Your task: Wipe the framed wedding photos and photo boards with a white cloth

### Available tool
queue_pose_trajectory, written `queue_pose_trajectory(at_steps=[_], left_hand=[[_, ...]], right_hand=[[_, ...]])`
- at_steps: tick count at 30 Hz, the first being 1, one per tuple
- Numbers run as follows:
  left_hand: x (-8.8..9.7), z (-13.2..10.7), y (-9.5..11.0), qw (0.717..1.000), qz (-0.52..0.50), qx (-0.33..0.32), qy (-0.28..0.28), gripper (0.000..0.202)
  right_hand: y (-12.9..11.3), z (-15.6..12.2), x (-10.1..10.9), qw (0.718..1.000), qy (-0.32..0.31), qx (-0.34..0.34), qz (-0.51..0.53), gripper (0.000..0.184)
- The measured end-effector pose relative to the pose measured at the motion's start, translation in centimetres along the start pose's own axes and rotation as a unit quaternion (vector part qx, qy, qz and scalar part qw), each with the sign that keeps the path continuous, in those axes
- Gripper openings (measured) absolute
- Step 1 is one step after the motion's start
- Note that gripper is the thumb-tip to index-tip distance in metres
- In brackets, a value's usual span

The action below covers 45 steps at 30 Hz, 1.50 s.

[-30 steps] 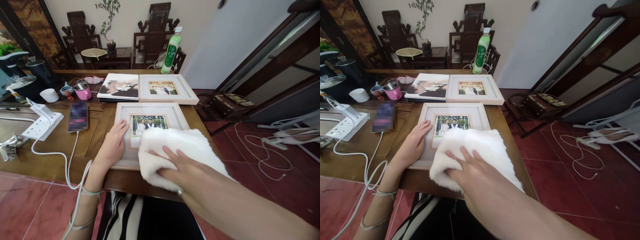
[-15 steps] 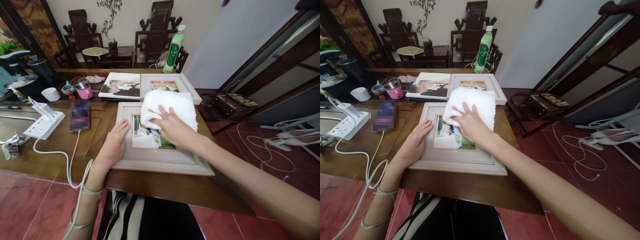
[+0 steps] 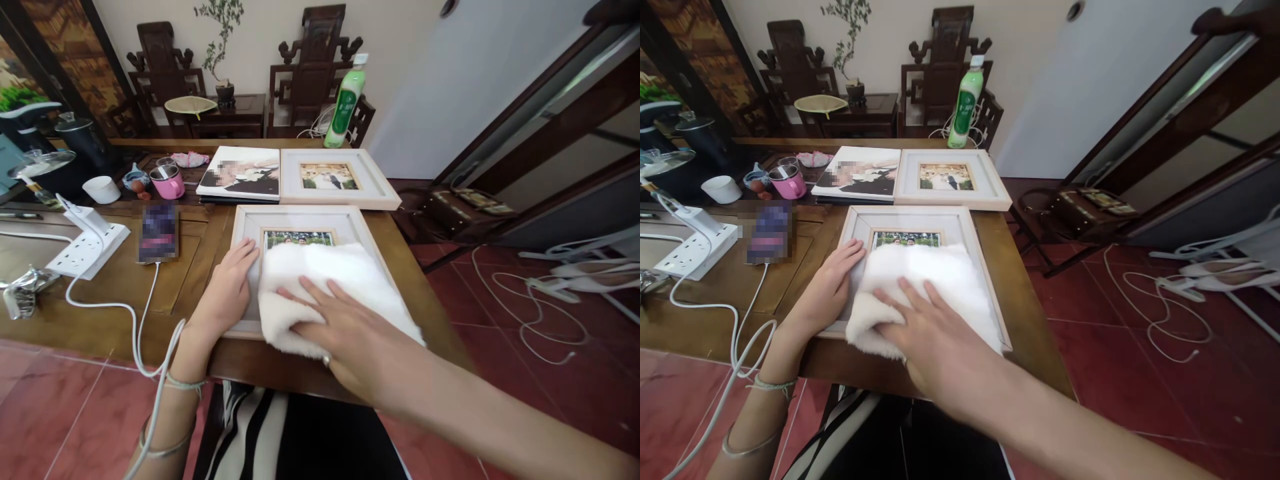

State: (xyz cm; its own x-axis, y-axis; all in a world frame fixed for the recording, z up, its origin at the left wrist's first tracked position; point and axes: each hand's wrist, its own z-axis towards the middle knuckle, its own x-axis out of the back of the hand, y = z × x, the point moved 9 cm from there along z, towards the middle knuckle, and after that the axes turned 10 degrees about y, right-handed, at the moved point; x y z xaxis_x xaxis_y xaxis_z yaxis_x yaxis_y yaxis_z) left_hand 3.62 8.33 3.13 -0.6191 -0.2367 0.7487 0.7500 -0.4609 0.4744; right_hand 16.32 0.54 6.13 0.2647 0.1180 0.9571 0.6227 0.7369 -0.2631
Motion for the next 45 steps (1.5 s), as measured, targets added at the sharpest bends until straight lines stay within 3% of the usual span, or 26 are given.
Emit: queue_pose_trajectory(at_steps=[7, 11, 15, 22, 26, 30, 36, 39, 41, 45], left_hand=[[0.0, -0.1, 0.1, 1.000, 0.004, -0.009, -0.019, 0.059], [0.0, -0.1, 0.1, 1.000, 0.004, -0.009, -0.021, 0.058], [-0.1, 0.0, 0.0, 1.000, 0.002, -0.010, -0.014, 0.056], [-0.2, 0.0, 0.2, 1.000, 0.018, -0.011, -0.018, 0.056], [0.0, 0.1, 0.3, 1.000, 0.019, -0.011, -0.018, 0.054], [-0.1, 0.1, 0.2, 1.000, 0.011, -0.009, -0.020, 0.052], [0.1, 0.0, 0.1, 1.000, -0.007, 0.011, -0.018, 0.047], [0.5, 0.1, 0.5, 0.999, -0.040, 0.032, -0.012, 0.049], [1.1, 0.2, 0.8, 0.997, -0.067, 0.031, 0.007, 0.053], [2.1, 0.3, 1.4, 0.993, -0.104, 0.011, 0.059, 0.057]], right_hand=[[8.8, 5.4, 1.1, 0.982, 0.116, -0.001, -0.147, 0.058], [11.1, 7.5, 1.6, 0.978, 0.128, -0.025, -0.161, 0.058], [8.9, 7.1, 0.4, 0.988, 0.072, -0.029, -0.132, 0.060], [0.6, 1.3, 0.6, 0.999, -0.043, -0.013, 0.016, 0.065], [-2.8, -0.4, 0.6, 0.996, -0.058, 0.007, 0.067, 0.062], [-1.5, 0.7, -0.4, 0.998, -0.048, -0.009, 0.035, 0.064], [6.9, 5.6, 0.5, 0.988, 0.042, -0.081, -0.122, 0.065], [9.1, 8.3, 0.6, 0.983, 0.058, -0.092, -0.150, 0.066], [8.8, 9.8, 0.1, 0.986, 0.047, -0.074, -0.144, 0.067], [5.2, 10.3, -0.8, 0.994, -0.008, -0.012, -0.111, 0.063]])
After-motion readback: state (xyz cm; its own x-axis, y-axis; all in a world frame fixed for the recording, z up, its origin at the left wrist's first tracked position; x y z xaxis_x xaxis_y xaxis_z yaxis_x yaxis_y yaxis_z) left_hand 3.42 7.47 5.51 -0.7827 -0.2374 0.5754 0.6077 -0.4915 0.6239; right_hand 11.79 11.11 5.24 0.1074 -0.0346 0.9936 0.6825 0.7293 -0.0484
